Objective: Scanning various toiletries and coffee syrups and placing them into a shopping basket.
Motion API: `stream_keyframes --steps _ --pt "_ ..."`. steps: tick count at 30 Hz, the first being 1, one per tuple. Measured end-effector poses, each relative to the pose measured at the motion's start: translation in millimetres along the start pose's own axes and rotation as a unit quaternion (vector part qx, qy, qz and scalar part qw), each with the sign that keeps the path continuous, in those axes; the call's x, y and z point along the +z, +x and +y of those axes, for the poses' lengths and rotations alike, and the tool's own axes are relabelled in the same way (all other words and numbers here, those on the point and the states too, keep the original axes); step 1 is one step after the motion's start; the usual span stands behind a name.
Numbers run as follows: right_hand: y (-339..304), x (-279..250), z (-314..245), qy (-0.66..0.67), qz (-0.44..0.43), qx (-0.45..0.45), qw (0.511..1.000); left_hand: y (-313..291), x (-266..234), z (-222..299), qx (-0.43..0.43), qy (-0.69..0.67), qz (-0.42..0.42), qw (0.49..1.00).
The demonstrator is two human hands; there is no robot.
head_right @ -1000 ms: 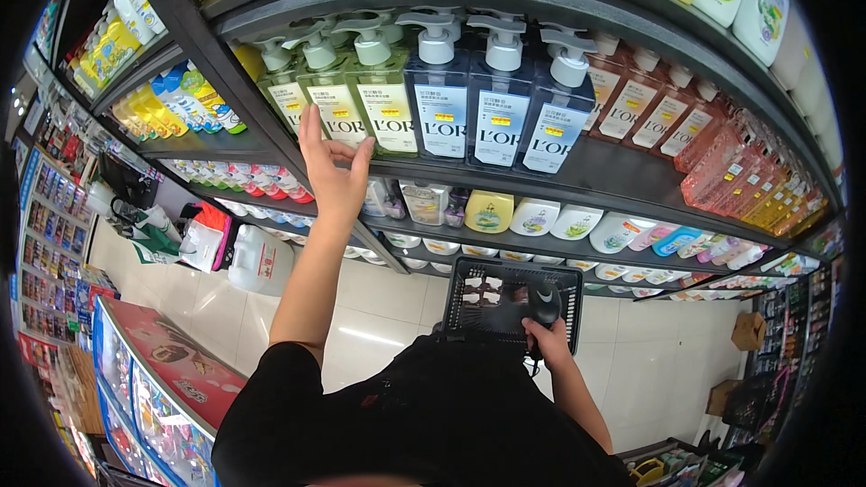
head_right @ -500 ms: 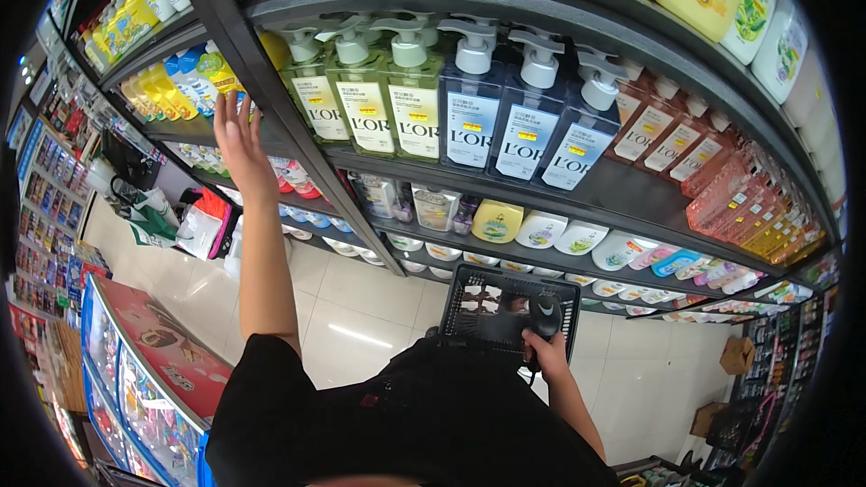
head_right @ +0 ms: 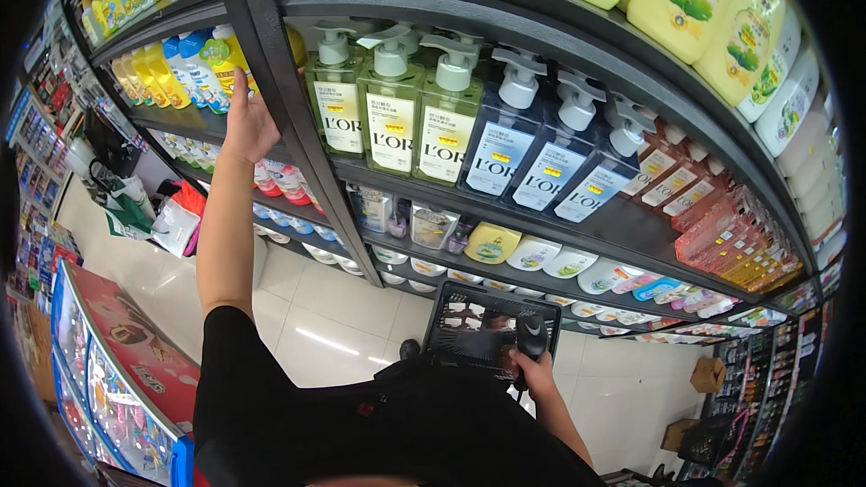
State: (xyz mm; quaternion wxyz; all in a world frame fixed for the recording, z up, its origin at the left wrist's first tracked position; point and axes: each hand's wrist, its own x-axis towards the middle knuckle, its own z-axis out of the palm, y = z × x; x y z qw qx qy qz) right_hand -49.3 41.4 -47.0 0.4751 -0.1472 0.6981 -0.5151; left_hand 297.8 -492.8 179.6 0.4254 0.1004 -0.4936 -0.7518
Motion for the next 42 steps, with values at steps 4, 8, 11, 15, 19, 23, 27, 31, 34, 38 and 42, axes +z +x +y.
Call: stream_keyframes --steps 4,8,11,15,19,23,27,31,34,38,42 --pt "1 1 -1 -0.013 0.015 0.016 1.000 18 -9 -10 -0.061 -0.067 0.003 0.996" --pt "3 7 -5 -0.024 0.007 0.013 1.000 39 -35 -25 -0.134 -0.129 -0.065 0.980" --pt "2 10 -9 -0.026 0.009 0.007 1.000 34 -26 -25 -0.149 -0.121 -0.021 0.981" --pt "-5 18 -19 -0.037 0.020 0.017 0.999 36 -30 -32 -0.145 -0.114 -0.031 0.982" --pt "-5 19 -15 -0.029 0.029 0.004 0.999 36 -33 -35 -0.135 -0.140 -0.058 0.979" --pt "-6 24 -19 -0.026 0.038 0.008 0.999 39 -51 -40 -0.121 -0.146 -0.063 0.980" --pt "-4 23 -13 -0.019 0.052 0.003 0.998 38 -53 -34 -0.054 -0.166 -0.120 0.977" --pt "-12 29 -18 -0.035 0.062 -0.008 0.997 23 -26 -16 0.010 -0.159 -0.112 0.981" --pt "-17 28 -15 -0.038 0.053 -0.001 0.998 30 14 -11 0.050 -0.141 -0.083 0.985" --pt "-10 20 -9 -0.030 0.035 0.015 0.999 92 1 -12 0.037 -0.116 -0.119 0.985" --pt "-12 28 -16 -0.022 0.041 0.005 0.999 108 -11 -22 0.021 -0.077 -0.094 0.992"
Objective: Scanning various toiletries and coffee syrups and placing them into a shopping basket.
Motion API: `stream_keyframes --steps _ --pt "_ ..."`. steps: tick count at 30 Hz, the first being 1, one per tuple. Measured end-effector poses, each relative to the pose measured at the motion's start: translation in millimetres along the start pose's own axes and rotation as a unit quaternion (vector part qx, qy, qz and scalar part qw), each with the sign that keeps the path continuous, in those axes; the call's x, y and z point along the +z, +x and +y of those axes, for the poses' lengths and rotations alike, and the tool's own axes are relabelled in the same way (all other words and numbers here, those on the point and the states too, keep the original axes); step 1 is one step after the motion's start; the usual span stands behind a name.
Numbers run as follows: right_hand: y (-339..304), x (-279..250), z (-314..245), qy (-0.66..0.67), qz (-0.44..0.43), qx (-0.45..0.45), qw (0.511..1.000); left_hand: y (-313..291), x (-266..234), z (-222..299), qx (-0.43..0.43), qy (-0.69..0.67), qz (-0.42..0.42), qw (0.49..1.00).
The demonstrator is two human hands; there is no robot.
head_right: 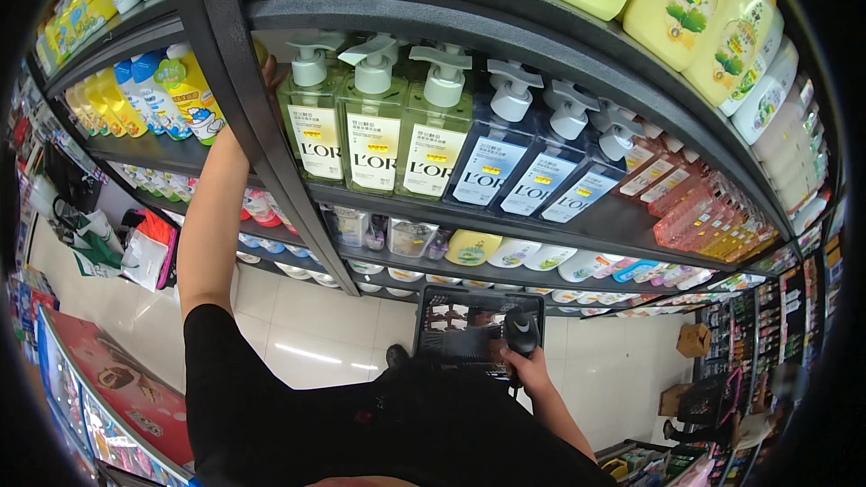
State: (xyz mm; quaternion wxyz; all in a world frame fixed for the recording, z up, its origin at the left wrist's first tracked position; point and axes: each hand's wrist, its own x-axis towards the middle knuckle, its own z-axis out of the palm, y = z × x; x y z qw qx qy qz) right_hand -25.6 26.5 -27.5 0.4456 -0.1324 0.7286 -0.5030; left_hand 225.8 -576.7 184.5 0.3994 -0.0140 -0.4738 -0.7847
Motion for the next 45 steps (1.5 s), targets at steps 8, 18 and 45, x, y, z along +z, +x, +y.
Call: stream_keyframes --steps 8,18,45 --pt "4 1 6 -0.006 0.000 0.002 1.000 -19 -16 -18 -0.035 0.086 0.038 0.995" --pt "-1 -10 7 -0.017 -0.003 0.010 1.000 -47 -30 -24 -0.084 0.188 0.074 0.976" --pt "-54 -210 319 -0.232 0.035 0.320 0.918 -423 93 -487 -0.540 0.307 0.189 0.761"
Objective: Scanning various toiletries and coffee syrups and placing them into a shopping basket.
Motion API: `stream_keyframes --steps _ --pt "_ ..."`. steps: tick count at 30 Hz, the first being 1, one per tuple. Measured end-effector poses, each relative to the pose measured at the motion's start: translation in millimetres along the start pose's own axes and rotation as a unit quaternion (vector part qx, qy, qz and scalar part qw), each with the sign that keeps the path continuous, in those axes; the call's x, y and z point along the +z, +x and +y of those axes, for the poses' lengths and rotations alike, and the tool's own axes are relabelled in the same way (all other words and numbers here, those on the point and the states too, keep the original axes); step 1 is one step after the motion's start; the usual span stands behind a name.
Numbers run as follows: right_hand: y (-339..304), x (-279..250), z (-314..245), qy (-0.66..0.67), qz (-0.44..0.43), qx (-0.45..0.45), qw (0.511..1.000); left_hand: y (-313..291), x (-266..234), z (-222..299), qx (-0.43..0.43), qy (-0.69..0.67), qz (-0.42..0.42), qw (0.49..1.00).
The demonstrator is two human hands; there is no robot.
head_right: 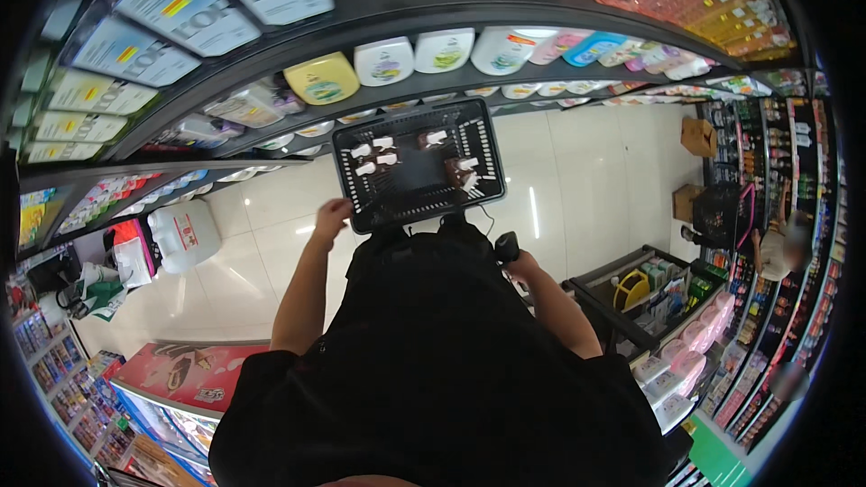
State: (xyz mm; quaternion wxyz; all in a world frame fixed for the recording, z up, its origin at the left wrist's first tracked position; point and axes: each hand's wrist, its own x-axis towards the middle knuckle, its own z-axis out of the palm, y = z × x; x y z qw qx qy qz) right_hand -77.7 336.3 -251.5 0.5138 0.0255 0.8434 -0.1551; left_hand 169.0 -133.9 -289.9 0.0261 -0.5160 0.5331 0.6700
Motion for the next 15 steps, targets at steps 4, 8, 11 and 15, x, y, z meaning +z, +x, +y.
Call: stream_keyframes --steps 4,8,11,15 --pt "4 -34 -15 0.017 0.006 -0.004 1.000 6 97 -2 -0.029 0.027 -0.068 0.997" --pt "9 -74 -14 0.089 0.012 -0.061 0.994 37 165 6 -0.005 0.121 -0.165 0.979" --pt "5 -104 -8 0.110 0.041 -0.060 0.991 60 195 9 0.046 0.282 -0.140 0.948" --pt "14 -134 38 0.163 0.037 -0.023 0.986 73 245 21 0.129 0.276 -0.190 0.933"
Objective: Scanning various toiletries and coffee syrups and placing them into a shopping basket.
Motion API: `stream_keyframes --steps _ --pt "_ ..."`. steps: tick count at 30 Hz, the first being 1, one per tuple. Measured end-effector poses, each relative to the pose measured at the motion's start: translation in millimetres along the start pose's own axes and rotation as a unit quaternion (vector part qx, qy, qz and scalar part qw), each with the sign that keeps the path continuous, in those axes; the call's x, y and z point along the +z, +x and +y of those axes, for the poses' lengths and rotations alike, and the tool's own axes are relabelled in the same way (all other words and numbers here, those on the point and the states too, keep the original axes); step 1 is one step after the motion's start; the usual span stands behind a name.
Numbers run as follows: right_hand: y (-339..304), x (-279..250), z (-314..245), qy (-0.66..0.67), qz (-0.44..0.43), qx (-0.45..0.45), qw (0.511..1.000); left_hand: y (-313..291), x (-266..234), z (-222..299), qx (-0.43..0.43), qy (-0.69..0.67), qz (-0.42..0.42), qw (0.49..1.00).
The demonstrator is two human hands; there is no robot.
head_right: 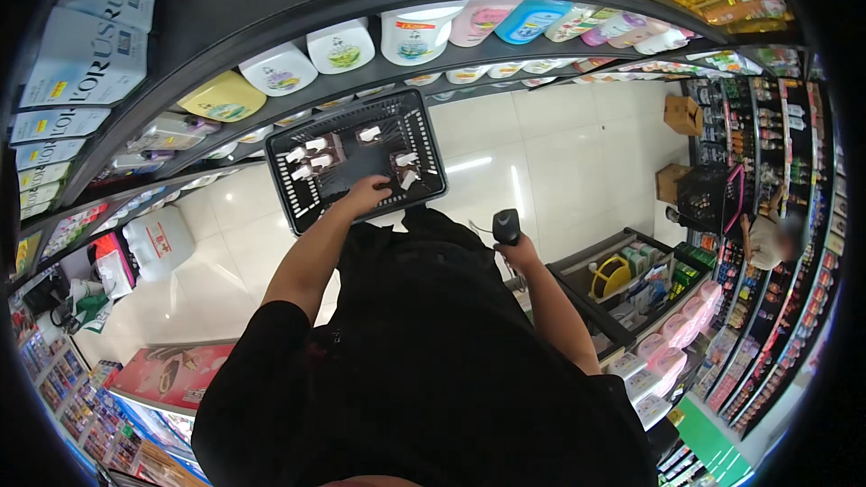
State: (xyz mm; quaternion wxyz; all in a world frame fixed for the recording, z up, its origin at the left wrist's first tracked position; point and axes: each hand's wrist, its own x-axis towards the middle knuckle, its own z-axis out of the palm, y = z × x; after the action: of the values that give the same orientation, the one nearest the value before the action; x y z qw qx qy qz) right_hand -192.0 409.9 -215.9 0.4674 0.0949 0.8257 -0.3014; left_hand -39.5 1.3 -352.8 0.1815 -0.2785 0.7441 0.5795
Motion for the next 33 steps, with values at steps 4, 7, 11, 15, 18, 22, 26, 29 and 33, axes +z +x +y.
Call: stream_keyframes --steps 4,7,11,15,18,22,26,29,33 --pt "5 -40 37 -0.076 0.019 0.085 0.993 36 35 30 -0.015 0.052 -0.078 0.995" --pt "7 -66 58 -0.083 0.020 0.067 0.994 58 64 22 -0.012 0.078 -0.054 0.995" --pt "16 -80 39 -0.063 0.006 0.039 0.997 48 73 19 -0.052 0.085 -0.006 0.995" --pt "47 -79 5 -0.100 -0.002 -0.003 0.995 9 51 60 -0.040 0.125 0.074 0.989" --pt "57 -60 -48 -0.122 -0.016 -0.168 0.978 -39 17 98 -0.019 0.125 0.139 0.982" --pt "34 -29 -143 -0.129 -0.075 -0.313 0.938 -122 -46 187 0.041 0.033 0.210 0.976" --pt "-19 0 -235 -0.081 -0.184 -0.371 0.907 -207 -99 254 0.099 -0.130 0.191 0.968" --pt "-52 9 -267 -0.028 -0.226 -0.378 0.898 -238 -121 295 0.157 -0.213 0.199 0.944" --pt "-83 15 -285 0.057 -0.350 -0.424 0.833 -262 -135 317 0.168 -0.302 0.251 0.904"
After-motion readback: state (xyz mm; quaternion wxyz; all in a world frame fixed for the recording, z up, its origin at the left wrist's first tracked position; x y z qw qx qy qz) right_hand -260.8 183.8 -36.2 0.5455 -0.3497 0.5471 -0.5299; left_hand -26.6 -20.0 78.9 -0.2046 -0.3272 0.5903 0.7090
